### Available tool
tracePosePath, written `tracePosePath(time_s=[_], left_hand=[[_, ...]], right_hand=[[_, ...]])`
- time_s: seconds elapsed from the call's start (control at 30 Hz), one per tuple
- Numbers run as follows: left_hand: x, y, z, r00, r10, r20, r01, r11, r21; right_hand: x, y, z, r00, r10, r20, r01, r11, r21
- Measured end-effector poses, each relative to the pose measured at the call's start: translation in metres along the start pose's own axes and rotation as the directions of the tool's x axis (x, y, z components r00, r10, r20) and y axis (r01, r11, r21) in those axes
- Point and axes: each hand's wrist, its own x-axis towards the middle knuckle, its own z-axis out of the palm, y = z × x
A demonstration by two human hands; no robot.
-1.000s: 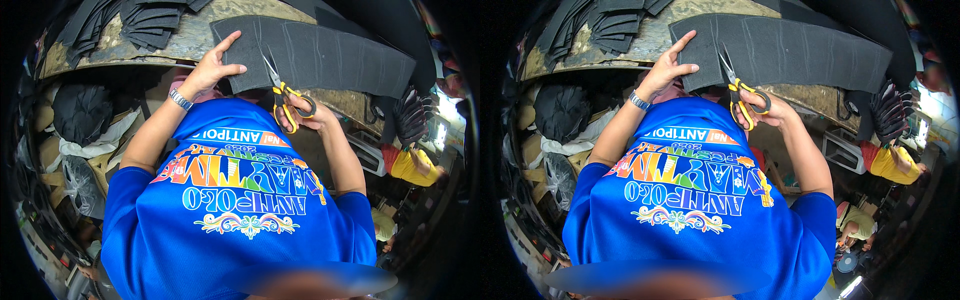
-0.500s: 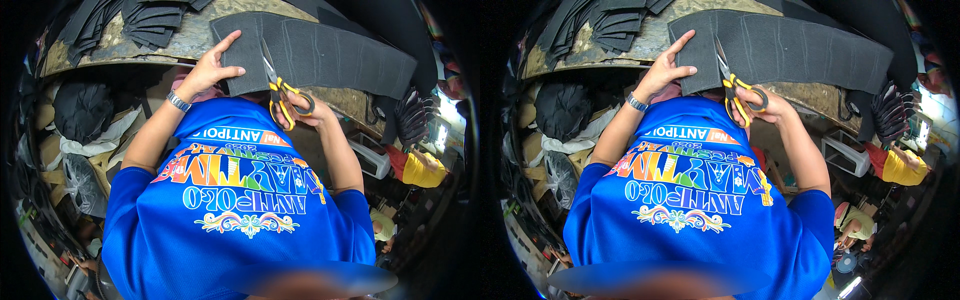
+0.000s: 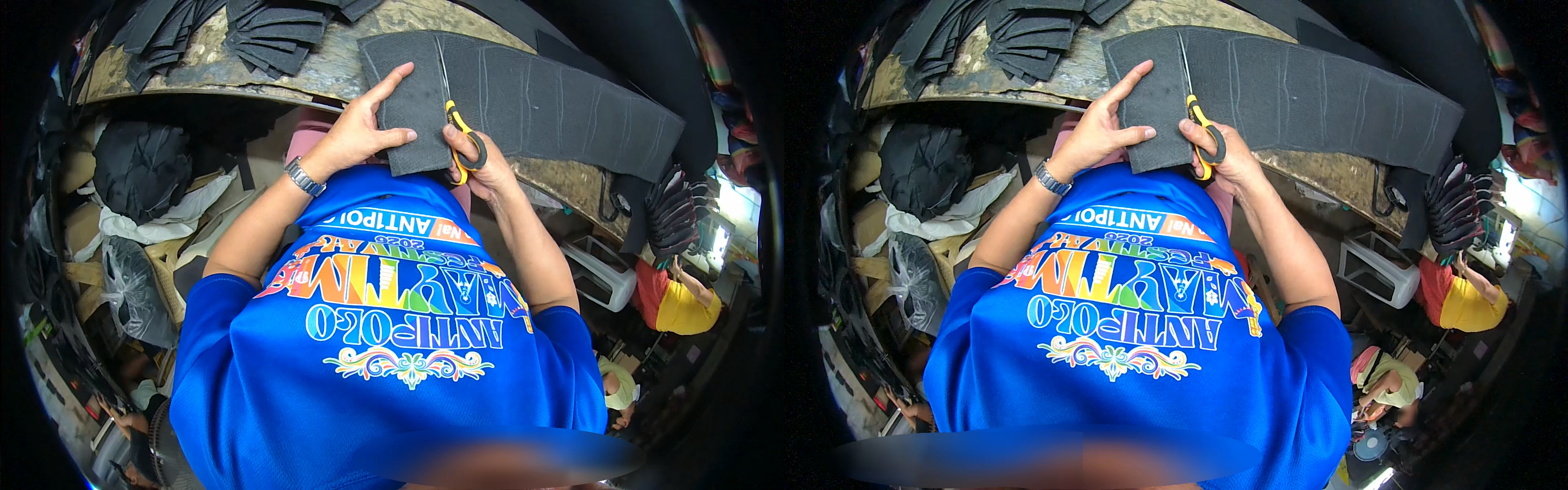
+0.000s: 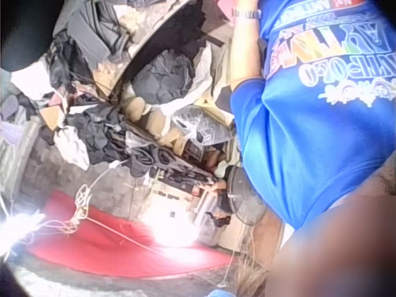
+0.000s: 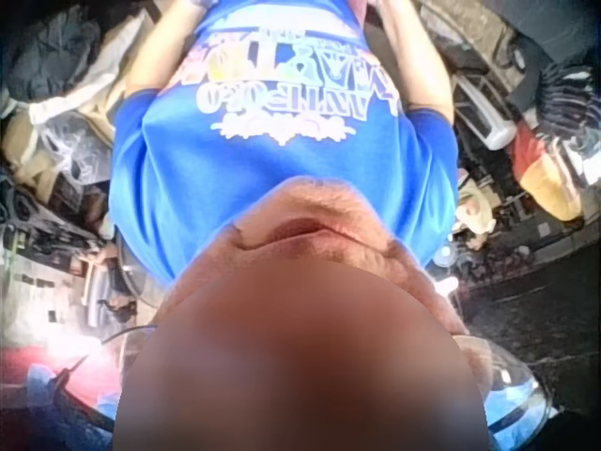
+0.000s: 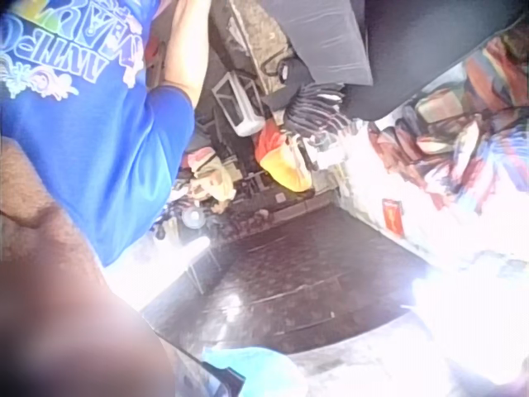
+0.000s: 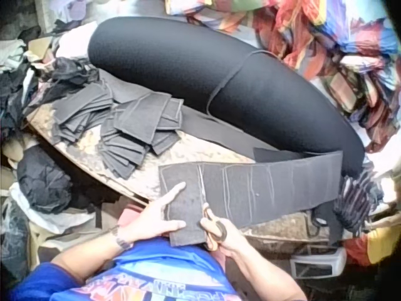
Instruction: The person uses yellow-handled scissors to cut a large sheet of black fabric into smaller rectangular pieces. They repeatedly cut along marked lines, stack the cut pieces, and continue cutting the remaining fabric until the sheet is fully divided.
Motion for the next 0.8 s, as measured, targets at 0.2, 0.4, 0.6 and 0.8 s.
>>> tracePosePath(time_s=[0.2, 0.4, 0.6, 0.8], left_hand=[[-0.001, 0.002, 0.001, 1.000, -0.008, 0.016, 0.009, 1.000, -0.013], [0.002, 0.035, -0.036, 0.997, -0.059, 0.042, 0.047, 0.970, 0.237], [0.046, 0.124, -0.192, 0.851, 0.525, -0.031, -0.213, 0.398, 0.892], [0.076, 0.184, -0.284, 0.904, 0.427, 0.004, 0.054, -0.125, 0.991]], right_hand=[[0.008, -0.004, 0.008, 0.996, -0.082, 0.023, 0.077, 0.985, 0.156], [0.018, -0.009, 0.006, 0.985, -0.091, 0.145, 0.085, 0.995, 0.042], [-0.009, 0.003, 0.011, 0.991, -0.133, 0.029, 0.133, 0.991, 0.011], [-0.033, 0.008, 0.017, 0.990, -0.133, 0.044, 0.135, 0.989, -0.062]])
